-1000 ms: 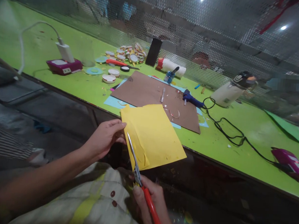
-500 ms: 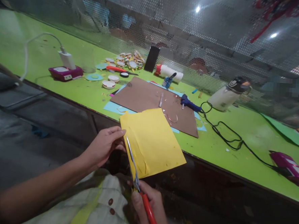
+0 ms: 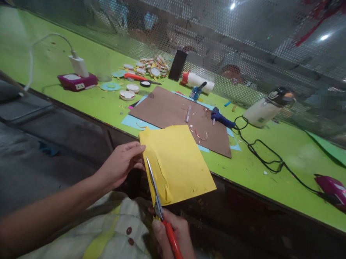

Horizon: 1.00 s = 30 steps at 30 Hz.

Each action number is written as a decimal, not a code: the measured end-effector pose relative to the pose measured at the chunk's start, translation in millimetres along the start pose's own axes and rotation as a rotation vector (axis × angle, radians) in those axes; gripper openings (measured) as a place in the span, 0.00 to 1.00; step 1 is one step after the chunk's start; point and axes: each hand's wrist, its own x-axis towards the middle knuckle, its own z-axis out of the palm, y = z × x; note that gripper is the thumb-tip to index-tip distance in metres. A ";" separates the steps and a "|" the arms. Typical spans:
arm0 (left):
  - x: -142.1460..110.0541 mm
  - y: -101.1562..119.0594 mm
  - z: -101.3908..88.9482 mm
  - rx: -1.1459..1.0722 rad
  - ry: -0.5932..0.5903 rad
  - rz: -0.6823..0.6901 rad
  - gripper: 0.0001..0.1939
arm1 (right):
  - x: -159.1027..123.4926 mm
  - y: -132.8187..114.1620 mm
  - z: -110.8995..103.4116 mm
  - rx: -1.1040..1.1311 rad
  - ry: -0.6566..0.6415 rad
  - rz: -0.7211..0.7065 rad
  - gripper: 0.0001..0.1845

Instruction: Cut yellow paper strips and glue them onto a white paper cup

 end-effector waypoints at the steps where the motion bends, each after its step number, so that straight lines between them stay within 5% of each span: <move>1: 0.2 -0.1 -0.3 -0.002 -0.003 -0.001 0.11 | -0.4 0.2 -0.2 0.007 -0.004 0.010 0.27; 30: 1.7 4.2 -2.7 0.021 -0.010 -0.026 0.08 | -1.6 -7.1 1.6 0.090 -0.015 0.028 0.23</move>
